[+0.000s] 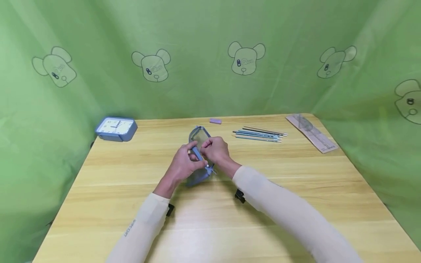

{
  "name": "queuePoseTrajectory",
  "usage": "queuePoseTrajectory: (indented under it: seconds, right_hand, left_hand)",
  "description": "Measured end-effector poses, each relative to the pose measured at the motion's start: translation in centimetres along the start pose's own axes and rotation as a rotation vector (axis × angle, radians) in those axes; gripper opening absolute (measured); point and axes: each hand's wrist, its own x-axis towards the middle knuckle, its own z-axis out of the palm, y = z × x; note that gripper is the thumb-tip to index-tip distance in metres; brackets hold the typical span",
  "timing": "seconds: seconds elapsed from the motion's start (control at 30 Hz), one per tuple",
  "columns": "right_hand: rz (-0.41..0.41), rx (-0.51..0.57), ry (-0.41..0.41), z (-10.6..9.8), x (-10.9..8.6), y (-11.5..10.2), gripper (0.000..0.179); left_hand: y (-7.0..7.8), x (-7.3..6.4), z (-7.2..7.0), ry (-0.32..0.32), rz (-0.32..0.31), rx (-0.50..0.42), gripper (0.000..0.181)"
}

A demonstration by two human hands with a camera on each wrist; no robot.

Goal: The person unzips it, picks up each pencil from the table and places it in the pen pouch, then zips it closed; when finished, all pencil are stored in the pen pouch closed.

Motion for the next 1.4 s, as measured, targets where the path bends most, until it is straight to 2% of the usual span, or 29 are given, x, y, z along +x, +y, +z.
queuePoseTrajectory:
  seconds: [0.13,0.3,0.43,0.6,0.83,1.03,1.2,1.4]
  right_hand:
    - [-0.046,-0.007,0.015,0.2,-0.3,0.6,0.007]
    - [-0.145,0.027,0.035,-0.7,-0.9,0.6,0.009]
    - [-0.2,0.037,0.021,-2.9,-1.2,1.5,0.011]
    - [-0.211,-0.031,-0.035,-7.1,-0.7,4.9,0.012]
    - [-0.205,-0.131,-0.114,-12.4,0.9,10.8,0.023]
    - [-0.265,-0.253,-0.057,-15.6,3.2,15.1,0.031]
    - [-0.289,-0.29,-0.021,-16.8,5.1,17.0,0.036]
    - [-0.311,-0.361,-0.027,-17.1,6.5,17.5,0.038]
  left_hand:
    - [0.0,0.0,-0.3,0.038,-0.021,0.0,0.092]
    - [0.0,0.3,-0.7,0.045,-0.042,0.032,0.092]
    - [0.2,0.2,-1.1,0.039,-0.05,0.039,0.093]
    - [0.4,0.0,-1.3,0.03,-0.038,0.04,0.092]
    - [0.3,-0.1,-1.3,-0.013,-0.033,0.069,0.092]
    - [0.1,-0.2,-1.3,-0.044,-0.047,0.081,0.092]
    - [0.0,-0.2,-1.2,-0.051,-0.039,0.097,0.091]
    - [0.2,-0.2,-1.3,-0.055,-0.024,0.116,0.091]
